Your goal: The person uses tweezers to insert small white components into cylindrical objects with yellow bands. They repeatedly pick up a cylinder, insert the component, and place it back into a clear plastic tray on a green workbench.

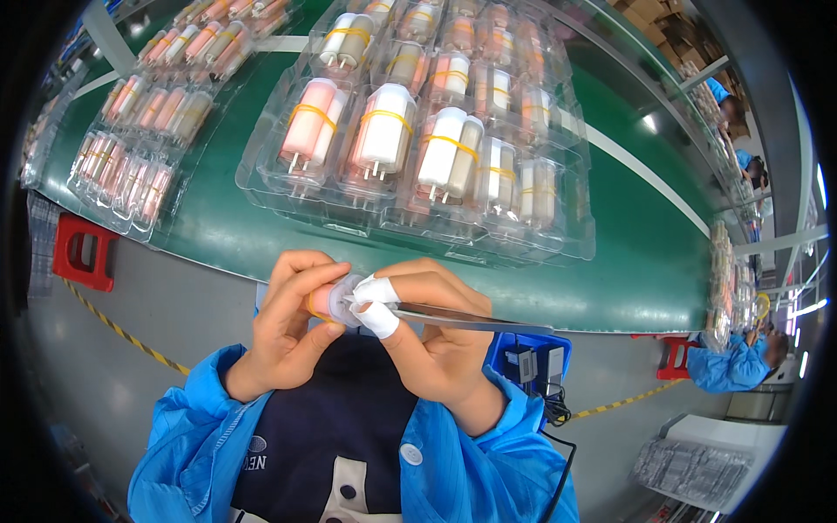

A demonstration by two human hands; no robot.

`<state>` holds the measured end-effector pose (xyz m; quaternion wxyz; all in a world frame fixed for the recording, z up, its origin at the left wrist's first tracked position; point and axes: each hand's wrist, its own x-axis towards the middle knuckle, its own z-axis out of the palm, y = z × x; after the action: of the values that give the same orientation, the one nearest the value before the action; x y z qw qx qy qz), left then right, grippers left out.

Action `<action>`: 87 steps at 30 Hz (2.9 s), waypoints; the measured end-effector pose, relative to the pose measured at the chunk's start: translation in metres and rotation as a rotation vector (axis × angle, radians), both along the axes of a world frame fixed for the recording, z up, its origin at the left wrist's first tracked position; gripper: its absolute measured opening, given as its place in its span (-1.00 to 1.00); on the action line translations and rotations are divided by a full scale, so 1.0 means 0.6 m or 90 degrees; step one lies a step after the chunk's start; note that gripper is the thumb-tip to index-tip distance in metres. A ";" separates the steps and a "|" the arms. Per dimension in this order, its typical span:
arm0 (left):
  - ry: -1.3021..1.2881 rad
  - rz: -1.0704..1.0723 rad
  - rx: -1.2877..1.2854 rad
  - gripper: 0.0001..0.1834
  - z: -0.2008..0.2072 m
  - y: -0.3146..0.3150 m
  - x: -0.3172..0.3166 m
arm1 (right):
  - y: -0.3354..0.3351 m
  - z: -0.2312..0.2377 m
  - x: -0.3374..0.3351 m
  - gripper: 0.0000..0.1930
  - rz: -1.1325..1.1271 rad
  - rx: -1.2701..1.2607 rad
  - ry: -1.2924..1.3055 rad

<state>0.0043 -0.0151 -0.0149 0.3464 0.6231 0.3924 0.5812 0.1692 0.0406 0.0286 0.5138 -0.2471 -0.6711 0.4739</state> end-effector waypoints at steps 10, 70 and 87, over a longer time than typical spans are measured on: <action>0.116 -0.007 0.019 -0.47 0.009 0.002 -0.006 | 0.020 0.035 0.014 -0.90 0.078 -0.021 -0.158; -0.232 -0.166 -0.161 -0.48 0.032 0.037 0.007 | 0.055 0.079 0.017 -0.88 0.001 -0.019 -0.166; -0.262 -0.232 -0.076 -0.42 0.022 -0.030 0.033 | -0.063 0.036 0.043 -0.81 -0.055 0.005 0.117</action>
<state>0.0242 -0.0333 -0.0016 0.5539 0.5308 0.2288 0.5993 0.1948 0.0029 0.0503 0.5942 -0.2293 -0.6117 0.4691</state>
